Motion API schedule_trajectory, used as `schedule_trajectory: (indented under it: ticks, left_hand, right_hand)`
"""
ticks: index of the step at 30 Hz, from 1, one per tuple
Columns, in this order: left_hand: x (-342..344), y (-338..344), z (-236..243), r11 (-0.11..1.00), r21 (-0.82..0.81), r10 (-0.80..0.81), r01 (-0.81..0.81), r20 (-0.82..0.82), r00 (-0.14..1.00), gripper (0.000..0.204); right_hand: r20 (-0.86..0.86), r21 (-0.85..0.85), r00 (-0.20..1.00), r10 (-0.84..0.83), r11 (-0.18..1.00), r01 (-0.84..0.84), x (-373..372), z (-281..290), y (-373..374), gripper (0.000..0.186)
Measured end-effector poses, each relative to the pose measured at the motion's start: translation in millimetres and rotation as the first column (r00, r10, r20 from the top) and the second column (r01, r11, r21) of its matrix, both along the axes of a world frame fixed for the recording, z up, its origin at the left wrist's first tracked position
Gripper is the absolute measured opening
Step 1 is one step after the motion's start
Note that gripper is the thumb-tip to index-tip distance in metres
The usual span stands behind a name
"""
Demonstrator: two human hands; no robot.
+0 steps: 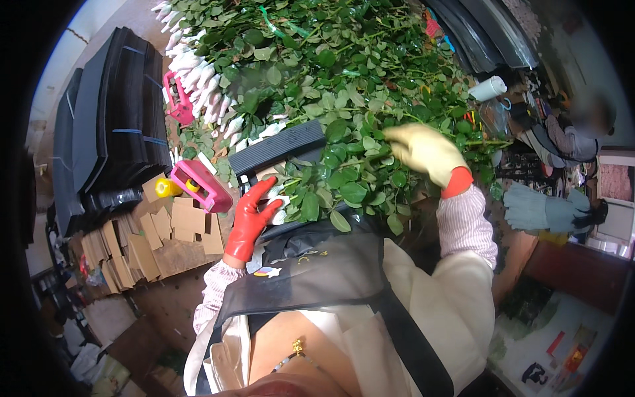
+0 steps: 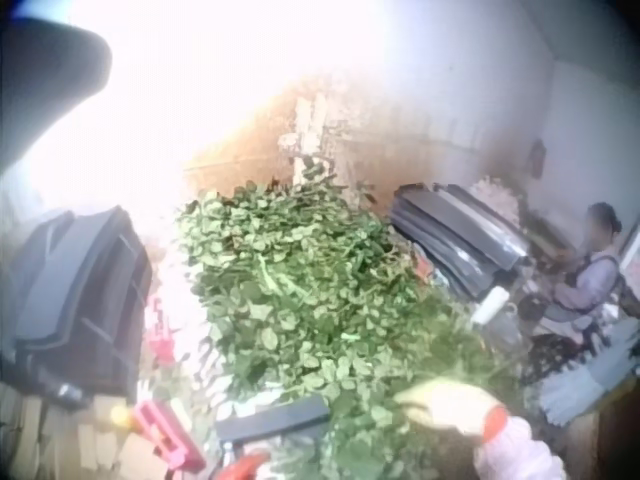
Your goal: The person places green leafy stems into a black plastic tray, then inserts white flower buds into the tray alongside the leaves. The person repeats this process, arranging multiple stems and buds in the tray.
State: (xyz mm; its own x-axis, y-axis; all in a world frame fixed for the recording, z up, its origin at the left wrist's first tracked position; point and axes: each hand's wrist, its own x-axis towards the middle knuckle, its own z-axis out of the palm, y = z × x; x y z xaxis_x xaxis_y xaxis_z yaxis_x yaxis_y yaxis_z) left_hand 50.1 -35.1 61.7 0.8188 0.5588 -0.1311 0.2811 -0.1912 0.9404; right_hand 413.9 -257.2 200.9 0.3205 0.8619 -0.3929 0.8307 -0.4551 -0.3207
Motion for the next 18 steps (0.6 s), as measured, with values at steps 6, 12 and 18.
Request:
schedule_trajectory:
  ticks: [6,12,18]
  left_hand:
    - [8.2,4.5,5.9,0.981,0.168,-0.101,0.102,-0.014,0.995,0.056]
    - [2.9,2.7,3.6,0.997,0.055,-0.046,0.048,-0.025,0.999,0.056]
    - [4.5,-0.2,9.9,0.990,0.133,-0.053,0.052,0.002,0.999,0.057]
  right_hand:
    - [0.519,0.264,0.844,-0.134,0.965,-0.009,17.4,-68.4,81.0,0.049]
    - [0.236,0.354,0.929,-0.285,0.916,0.191,37.7,-78.0,65.7,0.039]
    - [0.530,0.589,0.832,-0.163,0.777,-0.223,65.5,35.7,32.9,0.058]
